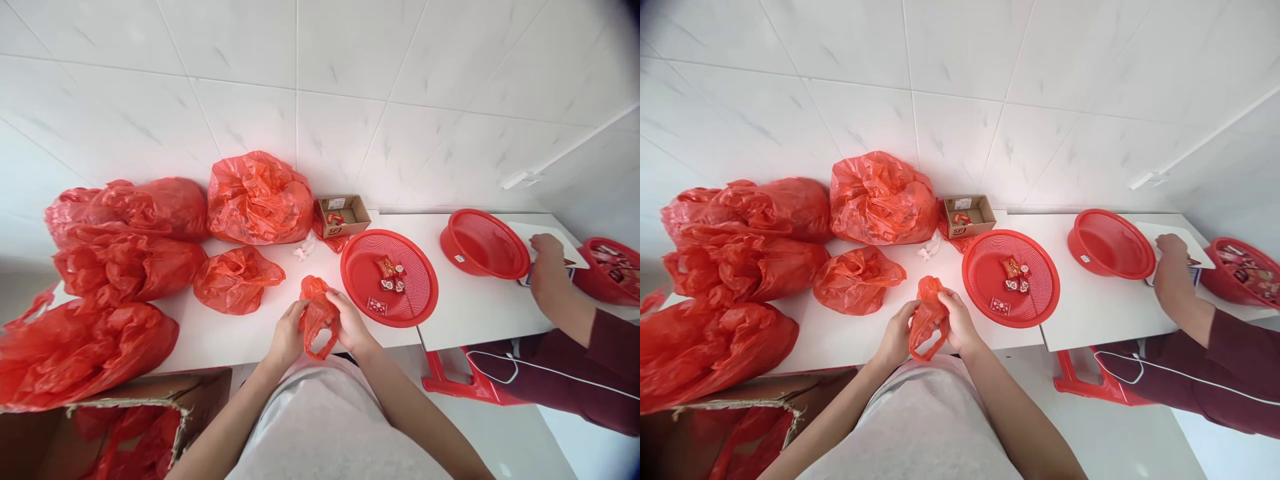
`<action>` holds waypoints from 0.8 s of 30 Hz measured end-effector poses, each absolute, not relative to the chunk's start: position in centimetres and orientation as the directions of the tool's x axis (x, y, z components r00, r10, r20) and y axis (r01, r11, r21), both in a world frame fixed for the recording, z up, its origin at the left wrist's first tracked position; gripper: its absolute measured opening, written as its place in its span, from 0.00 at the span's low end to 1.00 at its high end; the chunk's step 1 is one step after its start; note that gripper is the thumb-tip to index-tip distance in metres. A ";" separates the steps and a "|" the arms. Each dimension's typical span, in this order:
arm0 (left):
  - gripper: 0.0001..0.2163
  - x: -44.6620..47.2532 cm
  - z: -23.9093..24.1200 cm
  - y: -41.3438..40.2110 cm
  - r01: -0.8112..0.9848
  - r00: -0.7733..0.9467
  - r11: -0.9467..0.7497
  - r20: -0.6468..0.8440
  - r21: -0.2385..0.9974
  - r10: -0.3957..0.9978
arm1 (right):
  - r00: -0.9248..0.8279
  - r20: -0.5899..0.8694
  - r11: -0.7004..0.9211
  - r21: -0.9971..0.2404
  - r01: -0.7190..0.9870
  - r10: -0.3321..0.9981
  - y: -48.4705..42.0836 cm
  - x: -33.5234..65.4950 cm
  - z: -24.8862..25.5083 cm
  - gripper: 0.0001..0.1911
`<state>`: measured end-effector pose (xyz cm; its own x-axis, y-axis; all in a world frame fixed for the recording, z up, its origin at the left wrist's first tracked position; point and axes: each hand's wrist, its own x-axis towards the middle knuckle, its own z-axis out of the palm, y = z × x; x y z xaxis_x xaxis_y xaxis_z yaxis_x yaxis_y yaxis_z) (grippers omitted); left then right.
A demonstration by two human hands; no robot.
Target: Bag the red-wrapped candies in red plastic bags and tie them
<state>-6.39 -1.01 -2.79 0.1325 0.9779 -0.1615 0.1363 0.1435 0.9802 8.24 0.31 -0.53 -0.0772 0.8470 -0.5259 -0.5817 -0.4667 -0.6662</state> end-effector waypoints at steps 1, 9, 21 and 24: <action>0.08 -6.6 -2.6 -0.7 0.066 0.107 0.218 -0.224 0.974 0.969 | -0.079 -0.525 -0.463 -0.657 -0.595 0.847 0.5 8.3 -0.4 0.18; 0.14 -7.9 -3.8 0.7 -0.323 -0.083 0.389 -0.436 0.863 0.896 | 0.003 -0.092 -0.092 -0.991 0.099 0.996 0.7 7.3 0.8 0.19; 0.18 -11.7 -3.8 1.7 -0.359 -0.230 0.337 -0.432 0.870 0.872 | 0.076 0.064 0.001 -0.771 0.636 0.995 4.4 11.4 -1.7 0.09; 0.20 -14.2 -4.5 1.2 -0.238 -0.315 0.363 -0.425 0.901 0.849 | 0.142 0.002 -0.062 -0.892 0.447 0.990 5.5 13.5 -1.1 0.09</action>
